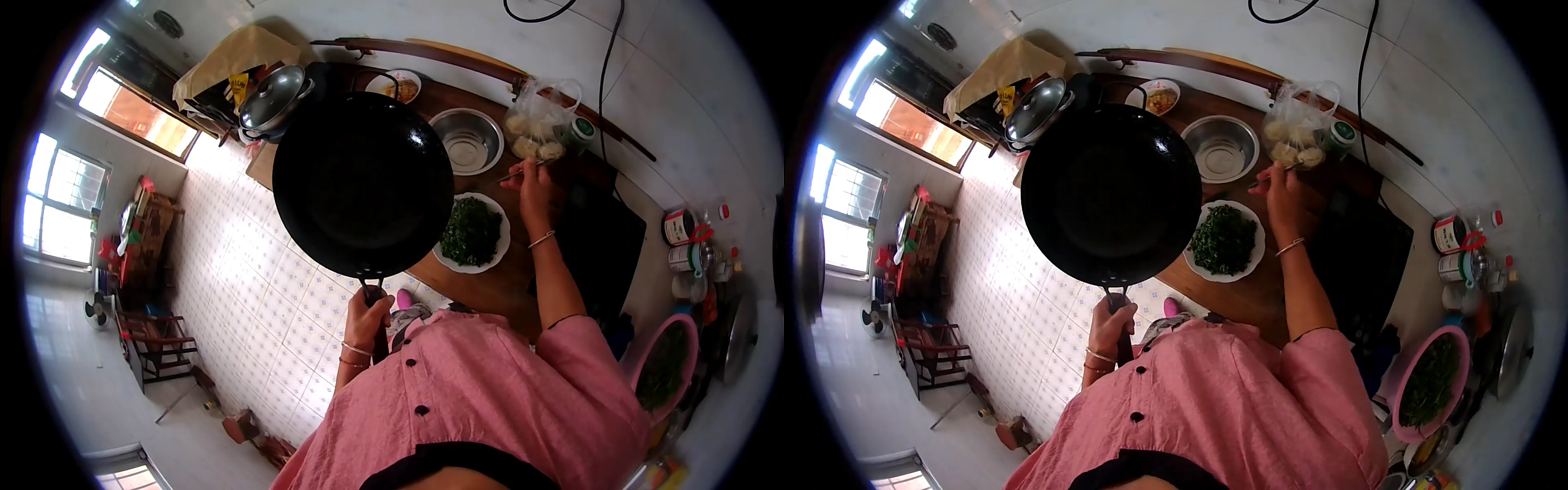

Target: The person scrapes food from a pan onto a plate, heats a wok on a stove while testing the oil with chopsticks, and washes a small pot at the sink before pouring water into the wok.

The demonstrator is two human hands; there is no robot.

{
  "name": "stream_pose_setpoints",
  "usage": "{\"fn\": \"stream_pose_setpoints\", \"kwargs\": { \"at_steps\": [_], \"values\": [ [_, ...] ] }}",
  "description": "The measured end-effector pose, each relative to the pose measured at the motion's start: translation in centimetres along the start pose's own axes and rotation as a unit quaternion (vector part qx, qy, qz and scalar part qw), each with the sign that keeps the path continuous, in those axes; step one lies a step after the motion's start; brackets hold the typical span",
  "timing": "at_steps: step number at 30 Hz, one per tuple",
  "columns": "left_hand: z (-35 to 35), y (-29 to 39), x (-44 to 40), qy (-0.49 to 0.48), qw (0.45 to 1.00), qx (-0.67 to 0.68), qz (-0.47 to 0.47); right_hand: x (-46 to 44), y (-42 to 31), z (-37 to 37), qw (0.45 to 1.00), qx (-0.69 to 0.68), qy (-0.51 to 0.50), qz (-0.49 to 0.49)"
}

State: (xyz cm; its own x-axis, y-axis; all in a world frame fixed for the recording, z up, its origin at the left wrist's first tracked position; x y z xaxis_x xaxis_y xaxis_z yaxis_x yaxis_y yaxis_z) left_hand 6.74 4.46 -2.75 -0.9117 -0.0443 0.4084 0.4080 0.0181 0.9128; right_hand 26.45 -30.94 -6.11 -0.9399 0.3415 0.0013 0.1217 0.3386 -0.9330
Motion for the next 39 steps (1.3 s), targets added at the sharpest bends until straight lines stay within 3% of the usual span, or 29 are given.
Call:
{"fn": "stream_pose_setpoints", "kwargs": {
  "at_steps": [11, 16, 20, 23, 25, 26, 29, 34, 39],
  "values": [
    [-0.6, 0.1, -0.3, -0.017, 1.000, 0.004, -0.006, 2.9, -0.1, -2.4, 0.996, 0.048, -0.080, 0.000],
    [-0.4, 0.0, -0.8, -0.020, 1.000, -0.015, -0.005, 5.1, -2.6, -2.1, 0.995, 0.031, -0.082, -0.050],
    [-0.3, 0.1, -1.1, -0.029, 0.999, -0.023, -0.007, 5.7, -6.3, -2.2, 0.995, 0.053, -0.088, -0.008],
    [-0.3, 0.2, -1.5, -0.044, 0.999, -0.017, -0.010, 5.8, -7.7, -2.4, 0.998, 0.018, -0.060, 0.027],
    [-0.4, 0.4, -1.8, -0.058, 0.998, -0.010, -0.002, 5.8, -7.9, -3.3, 0.990, -0.118, -0.060, 0.039],
    [-0.5, 0.4, -2.0, -0.062, 0.998, -0.010, -0.004, 5.6, -7.6, -3.6, 0.990, -0.117, -0.059, 0.042],
    [-0.6, 0.6, -2.7, -0.077, 0.997, -0.010, -0.009, 5.2, -6.1, -4.0, 0.988, -0.146, -0.047, 0.030],
    [-1.7, 1.7, -3.0, -0.128, 0.991, -0.026, -0.004, 4.7, -3.5, -1.6, 0.963, -0.256, 0.074, -0.042],
    [-2.9, 1.6, -4.4, -0.172, 0.984, -0.049, 0.016, 5.6, -2.2, 1.2, 0.936, -0.317, 0.134, -0.072]
  ]
}}
Point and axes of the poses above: each hand's wrist, its own x-axis away from the middle knuckle, its own z-axis out of the back of the hand, y = z × x, the point moved 7 cm from there along -x, towards the middle knuckle, and after that the axes turned 3 degrees about -y, right-handed, at the moved point
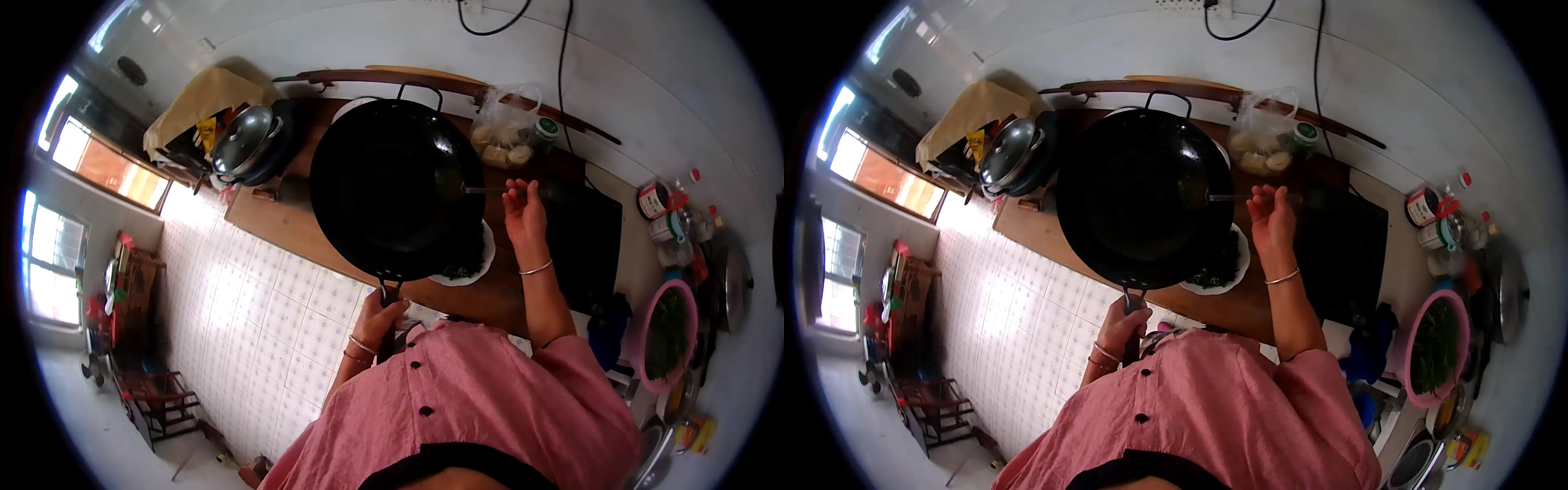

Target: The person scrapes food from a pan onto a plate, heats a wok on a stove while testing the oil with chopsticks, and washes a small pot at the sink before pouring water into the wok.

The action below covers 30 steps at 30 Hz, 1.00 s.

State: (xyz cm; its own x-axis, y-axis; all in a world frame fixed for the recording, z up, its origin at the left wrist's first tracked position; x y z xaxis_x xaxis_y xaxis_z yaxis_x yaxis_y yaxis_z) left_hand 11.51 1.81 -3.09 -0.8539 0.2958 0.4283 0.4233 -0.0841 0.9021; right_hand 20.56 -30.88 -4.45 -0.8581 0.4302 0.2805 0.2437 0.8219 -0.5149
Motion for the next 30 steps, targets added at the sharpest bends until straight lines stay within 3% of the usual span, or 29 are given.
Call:
{"fn": "stream_pose_setpoints", "kwargs": {
  "at_steps": [12, 14, 20, 30],
  "values": [
    [-9.5, -0.6, -4.5, -0.216, 0.975, -0.019, 0.047, 4.5, -8.4, 5.4, 0.991, 0.003, 0.073, 0.109],
    [-12.1, -0.5, -4.8, -0.298, 0.950, -0.062, 0.064, 5.1, -9.9, 6.6, 0.988, 0.003, 0.091, 0.124],
    [-18.4, -2.9, -7.1, -0.403, 0.911, -0.010, 0.091, 6.3, -14.2, 11.5, 0.975, 0.001, 0.142, 0.172],
    [-24.8, -2.7, -9.3, -0.423, 0.892, -0.085, 0.136, 5.6, -19.4, 16.7, 0.962, -0.022, 0.186, 0.197]
  ]
}}
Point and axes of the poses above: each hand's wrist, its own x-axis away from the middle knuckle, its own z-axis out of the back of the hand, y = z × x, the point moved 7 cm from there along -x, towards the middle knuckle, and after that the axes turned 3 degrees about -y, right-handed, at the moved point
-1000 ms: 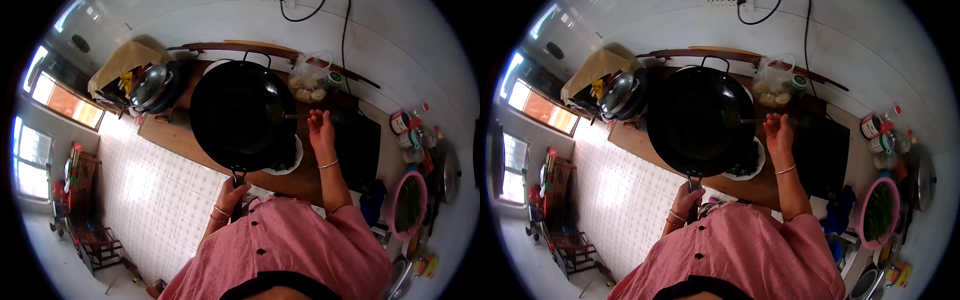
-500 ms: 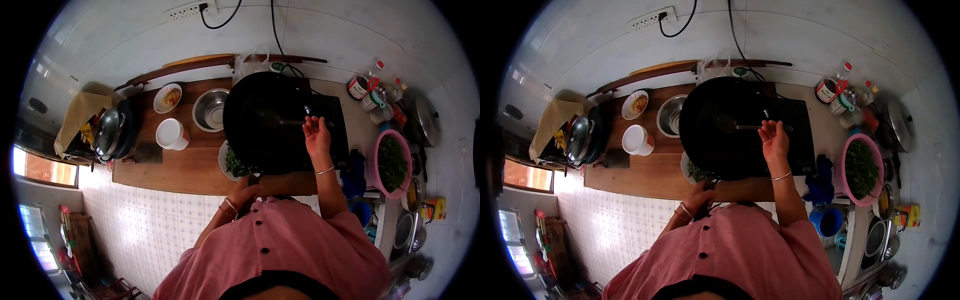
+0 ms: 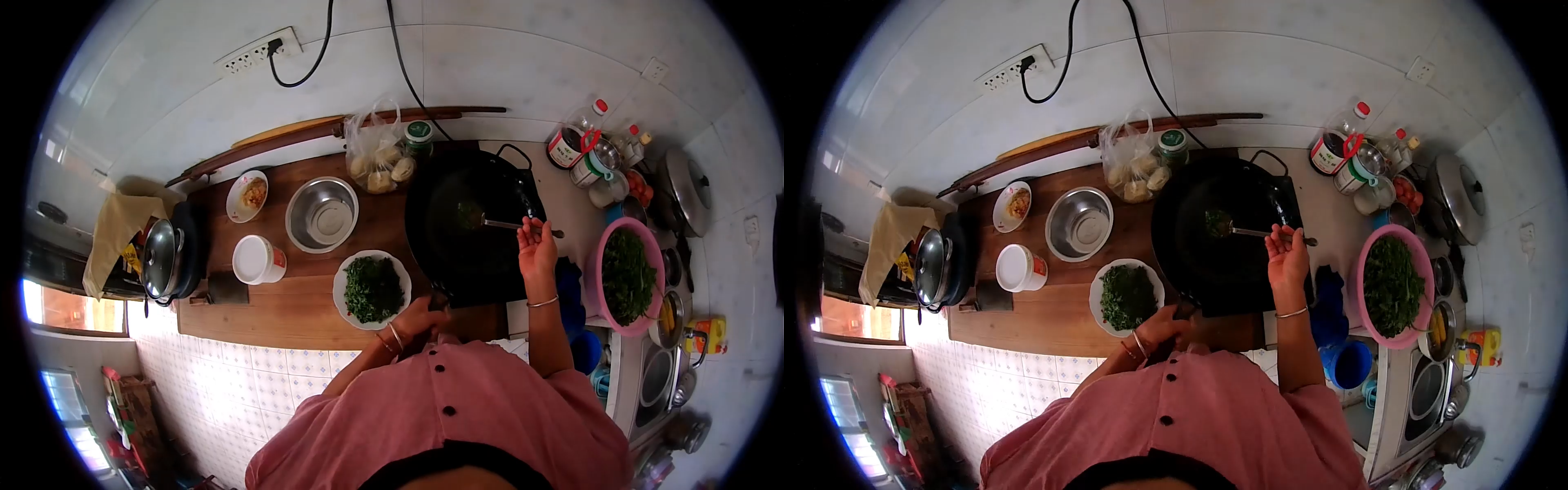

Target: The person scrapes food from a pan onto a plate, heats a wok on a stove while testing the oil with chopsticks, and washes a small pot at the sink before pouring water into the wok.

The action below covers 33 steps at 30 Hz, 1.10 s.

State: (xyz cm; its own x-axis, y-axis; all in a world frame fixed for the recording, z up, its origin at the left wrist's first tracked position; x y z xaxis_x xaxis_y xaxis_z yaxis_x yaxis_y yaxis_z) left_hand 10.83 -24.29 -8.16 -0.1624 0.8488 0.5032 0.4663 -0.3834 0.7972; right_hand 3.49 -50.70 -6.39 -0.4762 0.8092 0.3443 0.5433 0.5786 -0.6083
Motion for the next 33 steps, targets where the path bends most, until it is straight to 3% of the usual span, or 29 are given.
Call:
{"fn": "stream_pose_setpoints", "kwargs": {
  "at_steps": [5, 9, 15, 17, 18, 19, 20, 21, 23, 24, 27, 28, 29, 30, 32, 33],
  "values": [
    [-0.3, 1.1, -2.1, -0.054, 0.997, 0.034, -0.032, -1.9, 0.1, 0.2, 1.000, -0.011, -0.002, -0.005],
    [-0.4, 1.0, -4.5, -0.039, 0.997, 0.063, -0.006, -2.8, 0.5, 0.2, 1.000, -0.020, -0.015, -0.015],
    [-0.7, 0.9, -8.2, -0.075, 0.995, 0.040, -0.051, -2.1, 1.2, -0.5, 1.000, -0.018, -0.005, -0.024],
    [-0.3, 0.8, -8.6, 0.050, 0.997, -0.035, -0.042, -1.6, 1.5, -0.1, 1.000, -0.013, 0.003, -0.022],
    [-0.8, 0.8, -8.3, 0.047, 0.997, -0.036, -0.042, -1.3, 1.7, -0.3, 0.999, -0.026, -0.005, -0.022],
    [-0.3, 1.9, -7.5, 0.130, 0.967, -0.199, -0.087, -1.1, 1.8, -0.5, 0.999, -0.040, -0.015, -0.020],
    [-0.3, 3.2, -6.6, 0.208, 0.903, -0.353, -0.130, -0.7, 1.8, -0.6, 0.999, -0.040, -0.014, -0.016],
    [-0.6, 3.5, -6.1, 0.205, 0.903, -0.353, -0.133, -0.3, 1.8, -0.8, 0.999, -0.042, -0.013, -0.010],
    [-1.2, 6.7, -2.4, 0.318, 0.796, -0.372, -0.356, 0.6, 2.3, -1.1, 0.999, -0.044, -0.010, -0.002],
    [-1.1, 7.0, -2.0, 0.316, 0.797, -0.371, -0.357, 1.1, 2.4, -1.3, 0.999, -0.043, -0.009, 0.004],
    [-1.0, 8.7, -1.2, 0.287, 0.807, -0.330, -0.397, 3.6, 3.2, -2.8, 0.999, -0.044, -0.019, 0.015],
    [-0.6, 7.7, -2.6, 0.206, 0.908, -0.165, -0.324, 4.6, 3.8, -3.5, 0.998, -0.051, -0.027, 0.018],
    [-0.8, 6.6, -3.5, 0.116, 0.963, 0.008, -0.241, 5.6, 4.6, -4.2, 0.998, -0.045, -0.032, 0.009],
    [-0.7, 6.9, -2.9, 0.127, 0.962, 0.014, -0.243, 6.7, 5.1, -4.9, 0.998, -0.036, -0.041, 0.014],
    [-1.2, 6.9, -2.1, 0.052, 0.959, 0.188, -0.204, 8.9, 6.9, -5.9, 0.998, -0.025, -0.054, 0.014],
    [-0.9, 6.9, -1.4, 0.057, 0.958, 0.192, -0.205, 10.1, 8.0, -6.5, 0.997, -0.026, -0.077, -0.002]
  ]
}}
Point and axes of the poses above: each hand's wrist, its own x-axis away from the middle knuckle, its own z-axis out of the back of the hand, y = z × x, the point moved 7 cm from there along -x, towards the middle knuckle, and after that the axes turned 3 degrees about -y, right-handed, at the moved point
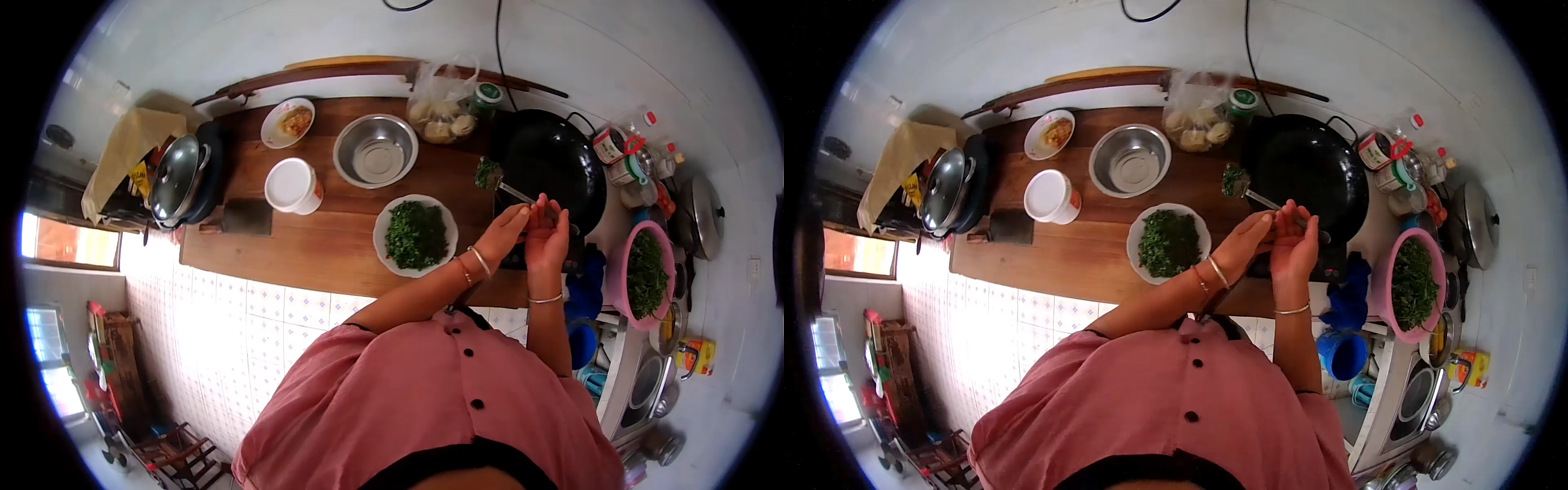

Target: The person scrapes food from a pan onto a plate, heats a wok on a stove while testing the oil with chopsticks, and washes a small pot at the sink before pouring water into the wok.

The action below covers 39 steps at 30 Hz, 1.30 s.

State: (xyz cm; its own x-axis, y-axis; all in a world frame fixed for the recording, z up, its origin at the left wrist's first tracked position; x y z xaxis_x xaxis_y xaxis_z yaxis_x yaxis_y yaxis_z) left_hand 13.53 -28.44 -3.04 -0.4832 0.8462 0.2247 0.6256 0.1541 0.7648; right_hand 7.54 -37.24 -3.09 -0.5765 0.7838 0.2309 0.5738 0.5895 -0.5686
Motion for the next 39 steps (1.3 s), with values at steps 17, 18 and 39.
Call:
{"fn": "stream_pose_setpoints", "kwargs": {
  "at_steps": [17, 18, 39],
  "values": [
    [7.9, 2.6, 9.1, 0.046, 0.982, 0.164, 0.084, 12.3, 11.9, -3.8, 0.999, -0.016, -0.036, 0.008],
    [7.2, 4.4, 10.5, 0.048, 0.984, 0.143, 0.092, 13.0, 12.3, -4.8, 0.998, 0.010, -0.065, 0.000],
    [20.6, 6.0, 12.4, 0.106, 0.974, -0.195, -0.041, 19.1, 17.4, -9.8, 0.780, 0.501, -0.334, 0.170]
  ]
}}
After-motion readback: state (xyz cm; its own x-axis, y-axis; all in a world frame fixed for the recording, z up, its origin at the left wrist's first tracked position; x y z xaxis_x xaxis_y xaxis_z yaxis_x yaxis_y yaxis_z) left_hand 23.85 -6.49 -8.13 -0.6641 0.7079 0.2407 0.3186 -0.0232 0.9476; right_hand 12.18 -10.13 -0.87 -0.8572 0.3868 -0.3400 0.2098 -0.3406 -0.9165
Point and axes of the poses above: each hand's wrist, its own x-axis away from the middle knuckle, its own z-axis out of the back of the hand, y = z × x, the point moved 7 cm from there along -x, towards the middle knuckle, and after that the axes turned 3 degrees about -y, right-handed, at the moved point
